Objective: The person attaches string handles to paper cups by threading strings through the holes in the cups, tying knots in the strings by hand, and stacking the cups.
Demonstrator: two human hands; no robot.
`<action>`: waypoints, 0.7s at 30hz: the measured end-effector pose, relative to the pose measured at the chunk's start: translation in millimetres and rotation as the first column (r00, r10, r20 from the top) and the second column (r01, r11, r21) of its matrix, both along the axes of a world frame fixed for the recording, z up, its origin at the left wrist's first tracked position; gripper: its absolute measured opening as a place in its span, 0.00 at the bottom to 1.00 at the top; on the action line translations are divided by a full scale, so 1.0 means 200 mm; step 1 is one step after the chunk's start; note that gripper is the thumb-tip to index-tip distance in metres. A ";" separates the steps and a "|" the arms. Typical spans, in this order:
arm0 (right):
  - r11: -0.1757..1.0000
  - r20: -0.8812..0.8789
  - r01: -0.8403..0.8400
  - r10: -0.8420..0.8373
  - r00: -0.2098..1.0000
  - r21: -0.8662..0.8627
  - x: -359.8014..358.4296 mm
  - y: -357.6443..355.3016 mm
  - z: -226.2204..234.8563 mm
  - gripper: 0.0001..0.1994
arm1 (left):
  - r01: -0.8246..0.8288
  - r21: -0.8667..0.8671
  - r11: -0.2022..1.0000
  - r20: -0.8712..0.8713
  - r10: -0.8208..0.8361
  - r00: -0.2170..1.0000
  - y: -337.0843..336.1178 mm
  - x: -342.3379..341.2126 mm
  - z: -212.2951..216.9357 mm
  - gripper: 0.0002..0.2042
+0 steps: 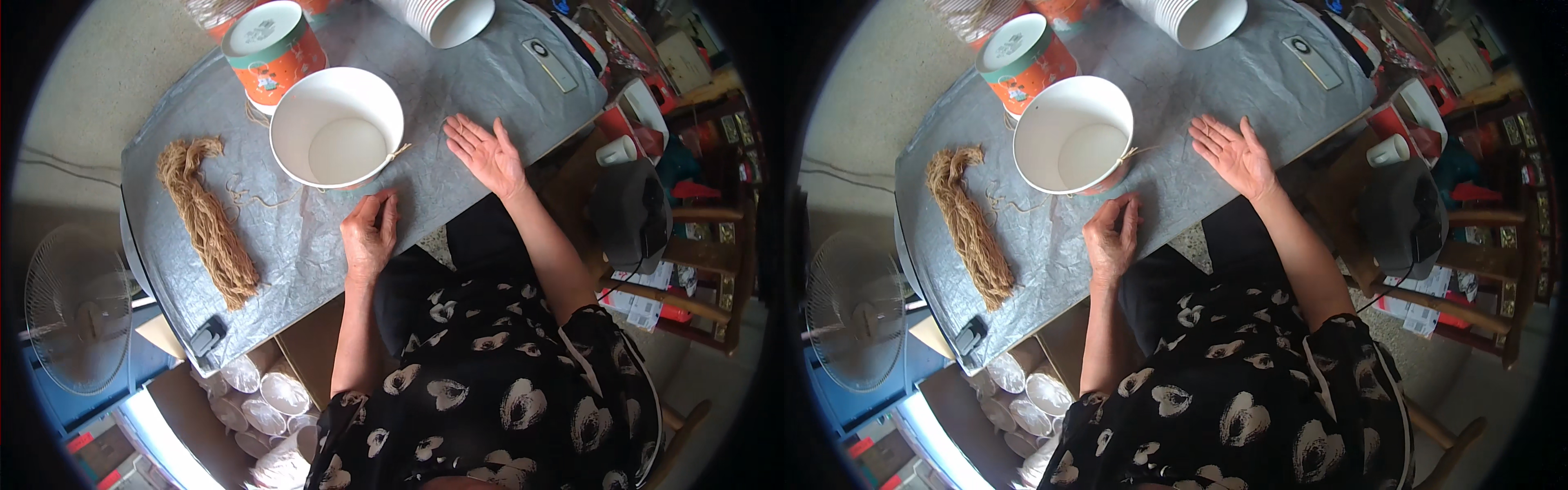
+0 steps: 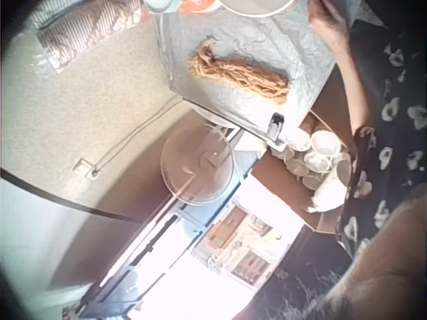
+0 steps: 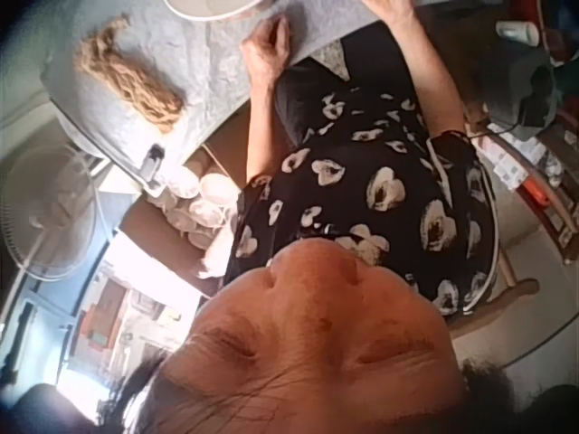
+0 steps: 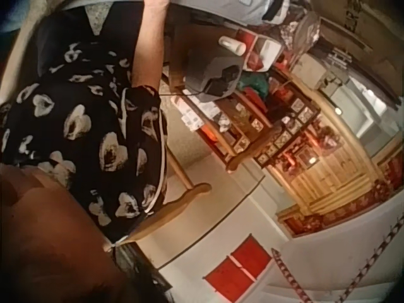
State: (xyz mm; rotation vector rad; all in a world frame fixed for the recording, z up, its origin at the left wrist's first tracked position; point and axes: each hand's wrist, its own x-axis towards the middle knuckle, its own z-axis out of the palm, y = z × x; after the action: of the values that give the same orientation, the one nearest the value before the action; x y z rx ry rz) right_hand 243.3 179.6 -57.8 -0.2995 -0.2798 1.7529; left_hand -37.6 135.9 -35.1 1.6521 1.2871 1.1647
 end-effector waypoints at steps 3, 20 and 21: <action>0.999 -0.024 0.012 -0.013 1.000 -0.038 0.01 -0.01 -0.01 0.37 | 0.002 0.000 1.000 -0.007 -0.002 1.000 0.01 0.01 0.00 0.05; 1.000 0.155 -0.018 0.016 0.988 0.013 -0.02 0.01 -0.05 0.31 | 0.576 0.230 0.785 0.892 -0.406 0.197 -0.39 0.22 0.85 0.13; 1.000 0.172 -0.003 0.000 0.985 0.016 -0.01 0.02 -0.05 0.31 | 0.553 0.237 0.799 0.895 -0.401 0.197 -0.41 0.22 0.85 0.13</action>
State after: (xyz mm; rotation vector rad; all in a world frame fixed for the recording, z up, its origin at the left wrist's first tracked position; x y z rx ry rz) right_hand 241.7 183.4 -67.8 -0.4396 -0.4189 1.7280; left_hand 6.0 53.5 135.3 0.8207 0.0357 1.2211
